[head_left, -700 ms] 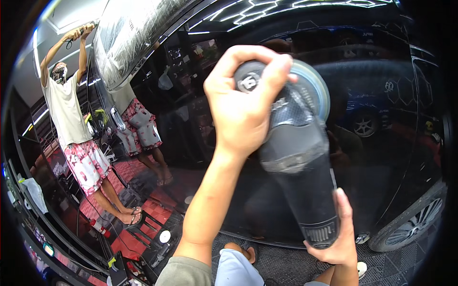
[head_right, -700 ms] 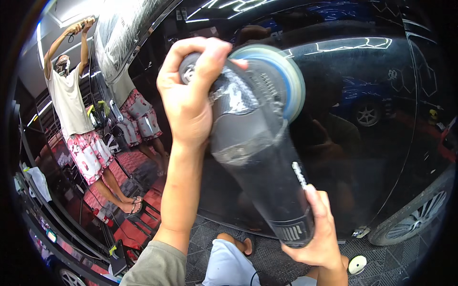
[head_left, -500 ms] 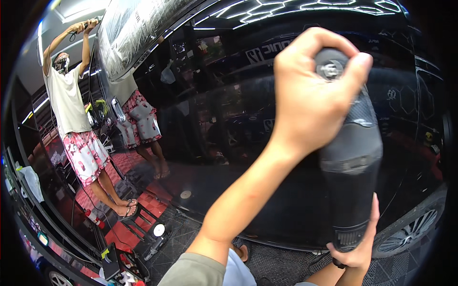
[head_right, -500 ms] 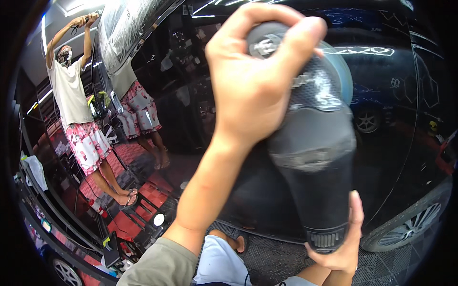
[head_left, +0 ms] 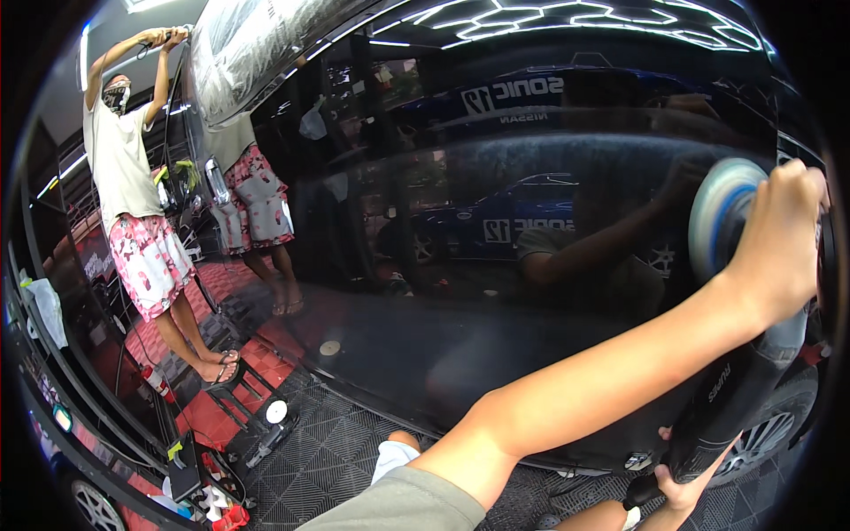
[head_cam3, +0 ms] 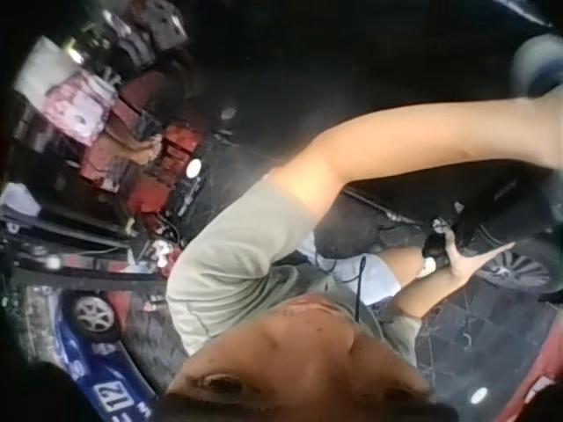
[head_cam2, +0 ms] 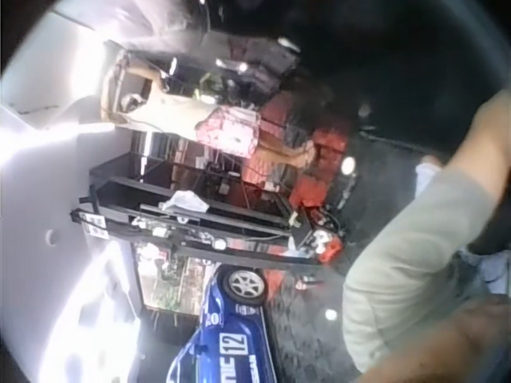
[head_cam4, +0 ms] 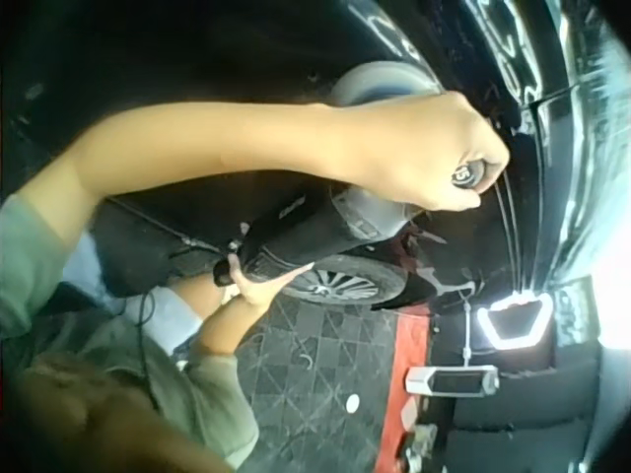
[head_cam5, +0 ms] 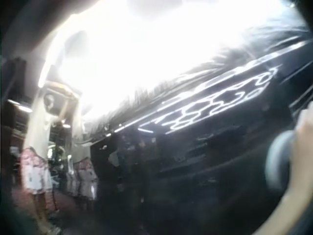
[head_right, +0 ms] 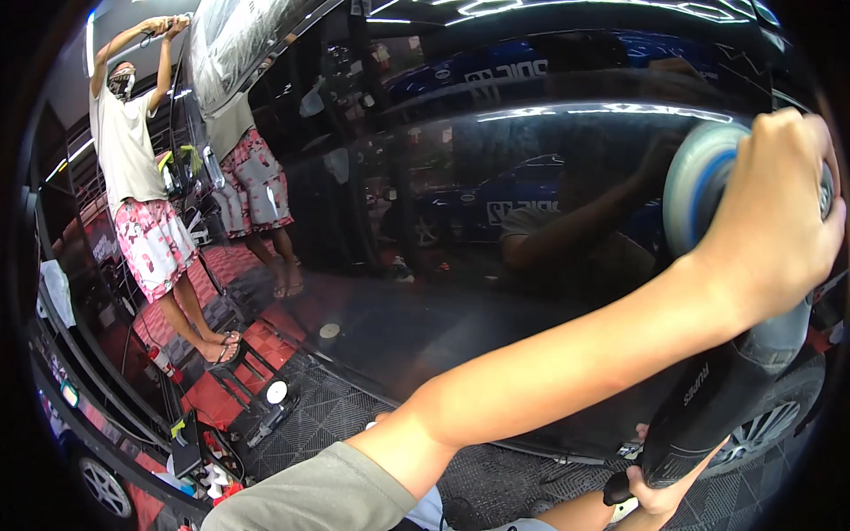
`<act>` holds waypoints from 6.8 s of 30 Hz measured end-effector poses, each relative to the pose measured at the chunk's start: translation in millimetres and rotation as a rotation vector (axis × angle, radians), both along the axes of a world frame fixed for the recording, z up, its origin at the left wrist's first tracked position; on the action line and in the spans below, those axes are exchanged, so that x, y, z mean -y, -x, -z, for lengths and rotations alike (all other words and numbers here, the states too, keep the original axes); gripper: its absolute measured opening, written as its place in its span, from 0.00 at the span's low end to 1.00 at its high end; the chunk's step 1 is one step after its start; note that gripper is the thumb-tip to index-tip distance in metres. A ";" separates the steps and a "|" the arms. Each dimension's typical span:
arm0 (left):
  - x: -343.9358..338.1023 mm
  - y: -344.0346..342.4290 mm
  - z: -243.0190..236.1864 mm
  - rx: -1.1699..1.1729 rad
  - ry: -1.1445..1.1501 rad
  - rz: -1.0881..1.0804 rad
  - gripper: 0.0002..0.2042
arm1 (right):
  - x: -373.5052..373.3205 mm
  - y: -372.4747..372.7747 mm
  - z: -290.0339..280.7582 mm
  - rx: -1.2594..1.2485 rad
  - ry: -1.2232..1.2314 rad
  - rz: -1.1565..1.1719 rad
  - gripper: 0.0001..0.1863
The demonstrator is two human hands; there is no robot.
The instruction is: Using a handheld orbital buffer to polish the side panel of a black car.
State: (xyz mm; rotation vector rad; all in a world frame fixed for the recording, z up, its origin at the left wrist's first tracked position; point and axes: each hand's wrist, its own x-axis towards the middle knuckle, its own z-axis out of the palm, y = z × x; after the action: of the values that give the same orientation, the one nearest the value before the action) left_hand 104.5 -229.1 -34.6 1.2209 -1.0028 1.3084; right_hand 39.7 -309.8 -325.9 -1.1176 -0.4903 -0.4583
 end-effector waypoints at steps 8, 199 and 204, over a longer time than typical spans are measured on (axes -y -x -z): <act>-71.2 31.2 6.5 0.033 -0.202 -0.099 0.06 | -80.2 23.6 8.5 0.119 0.030 -0.024 0.72; -383.8 159.8 -19.9 -0.281 -0.154 0.128 0.15 | -249.5 84.6 -113.3 0.379 0.410 -0.456 0.58; -352.5 145.5 -23.5 -0.299 -0.190 0.177 0.15 | -224.0 78.5 -110.5 0.363 0.406 -0.419 0.58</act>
State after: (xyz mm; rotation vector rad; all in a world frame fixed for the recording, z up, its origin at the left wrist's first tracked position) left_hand -41.0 123.4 -11.1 1.3896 -1.0071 0.8780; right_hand -38.8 -85.8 -215.4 -1.2800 -1.1489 -0.1928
